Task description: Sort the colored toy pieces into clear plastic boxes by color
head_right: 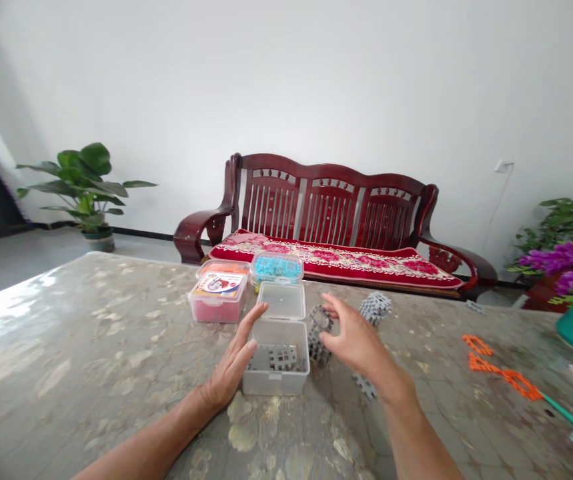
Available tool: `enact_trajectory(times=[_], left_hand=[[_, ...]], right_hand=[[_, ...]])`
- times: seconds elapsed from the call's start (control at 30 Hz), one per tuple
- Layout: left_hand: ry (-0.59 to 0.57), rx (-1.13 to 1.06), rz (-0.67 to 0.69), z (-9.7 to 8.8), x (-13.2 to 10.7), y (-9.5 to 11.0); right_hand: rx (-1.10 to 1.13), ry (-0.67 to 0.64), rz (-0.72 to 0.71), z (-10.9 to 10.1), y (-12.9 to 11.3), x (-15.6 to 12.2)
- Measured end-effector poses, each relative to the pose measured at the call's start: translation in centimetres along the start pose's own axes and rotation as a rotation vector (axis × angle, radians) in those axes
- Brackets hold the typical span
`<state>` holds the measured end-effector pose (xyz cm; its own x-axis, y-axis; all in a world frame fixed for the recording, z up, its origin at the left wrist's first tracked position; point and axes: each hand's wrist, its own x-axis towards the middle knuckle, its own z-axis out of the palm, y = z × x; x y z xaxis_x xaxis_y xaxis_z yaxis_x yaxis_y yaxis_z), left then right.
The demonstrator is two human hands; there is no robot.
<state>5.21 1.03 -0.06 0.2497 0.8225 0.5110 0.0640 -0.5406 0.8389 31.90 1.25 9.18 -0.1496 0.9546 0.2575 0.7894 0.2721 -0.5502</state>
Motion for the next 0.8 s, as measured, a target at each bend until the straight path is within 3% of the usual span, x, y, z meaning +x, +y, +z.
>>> enact_trajectory(times=[0.17, 0.37, 0.47, 0.6, 0.8], left_hand=[[0.007, -0.024, 0.010, 0.1, -0.1, 0.0], [0.014, -0.055, 0.044, 0.4, 0.0, -0.1], [0.006, -0.048, 0.038, 0.3, 0.0, 0.0], [-0.001, -0.029, 0.032, 0.2, 0.0, 0.1], [0.002, -0.017, 0.031, 0.1, 0.0, -0.1]], right_hand=[[-0.029, -0.152, -0.267, 1.9, -5.3, -0.2], [-0.097, -0.199, -0.397, 4.0, -6.5, 1.0], [-0.053, -0.092, -0.323, 3.6, -5.2, 0.9], [-0.087, 0.001, -0.082, 1.4, -1.3, -0.1], [-0.341, -0.178, 0.243, -1.1, 3.7, -3.3]])
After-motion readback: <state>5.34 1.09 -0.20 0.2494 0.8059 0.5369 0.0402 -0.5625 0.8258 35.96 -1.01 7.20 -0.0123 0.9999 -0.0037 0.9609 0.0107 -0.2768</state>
